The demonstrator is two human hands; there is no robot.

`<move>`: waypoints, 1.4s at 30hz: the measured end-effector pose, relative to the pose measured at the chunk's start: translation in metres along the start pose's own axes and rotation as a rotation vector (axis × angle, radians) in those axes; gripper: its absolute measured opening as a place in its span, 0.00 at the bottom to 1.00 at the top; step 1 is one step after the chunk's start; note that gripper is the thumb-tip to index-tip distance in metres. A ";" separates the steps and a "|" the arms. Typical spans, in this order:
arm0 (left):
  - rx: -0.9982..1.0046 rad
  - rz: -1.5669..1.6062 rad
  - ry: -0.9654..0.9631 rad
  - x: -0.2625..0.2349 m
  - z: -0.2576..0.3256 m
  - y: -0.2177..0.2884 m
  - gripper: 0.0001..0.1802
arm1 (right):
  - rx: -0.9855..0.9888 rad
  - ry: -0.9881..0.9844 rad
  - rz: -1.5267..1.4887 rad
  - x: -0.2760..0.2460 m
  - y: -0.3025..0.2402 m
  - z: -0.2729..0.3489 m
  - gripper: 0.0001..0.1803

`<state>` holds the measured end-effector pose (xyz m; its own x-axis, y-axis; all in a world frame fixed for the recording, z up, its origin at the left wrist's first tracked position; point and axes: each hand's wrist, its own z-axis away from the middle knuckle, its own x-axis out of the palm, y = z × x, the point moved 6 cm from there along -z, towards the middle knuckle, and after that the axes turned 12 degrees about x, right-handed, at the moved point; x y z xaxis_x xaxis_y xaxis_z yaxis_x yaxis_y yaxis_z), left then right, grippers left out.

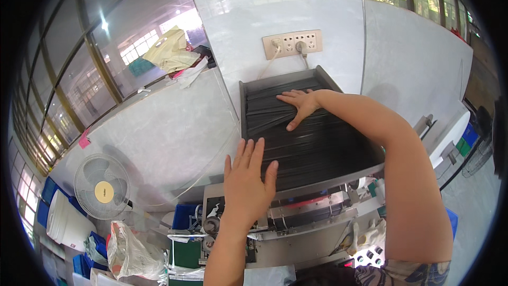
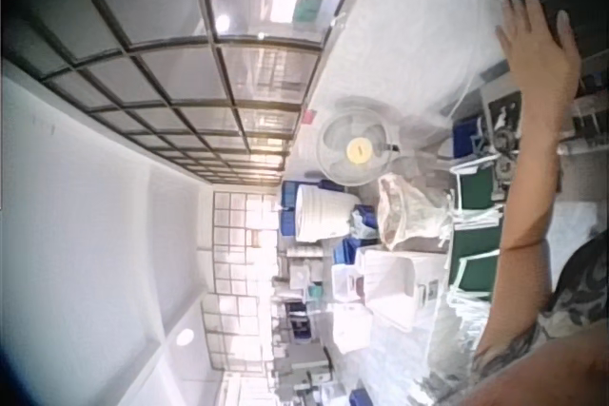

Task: The person collects bundles of black drinking straws from a bin by hand, aligns them, and feeds them into the intake hopper of an automated packaging machine. The person also clears finished packaged straws from the machine's output area.

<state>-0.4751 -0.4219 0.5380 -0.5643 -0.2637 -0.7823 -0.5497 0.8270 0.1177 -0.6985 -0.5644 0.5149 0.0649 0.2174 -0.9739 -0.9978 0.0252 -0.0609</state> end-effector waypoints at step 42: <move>0.309 0.005 0.093 0.007 0.000 0.034 0.27 | -0.298 1.001 -0.017 0.042 -0.076 0.230 0.20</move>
<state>-0.4976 -0.3957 0.5366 -0.6281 -0.2915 -0.7214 -0.3418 0.9363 -0.0807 -0.6174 -0.3325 0.5291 0.1761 -0.6922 -0.6999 -0.9680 -0.2510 0.0047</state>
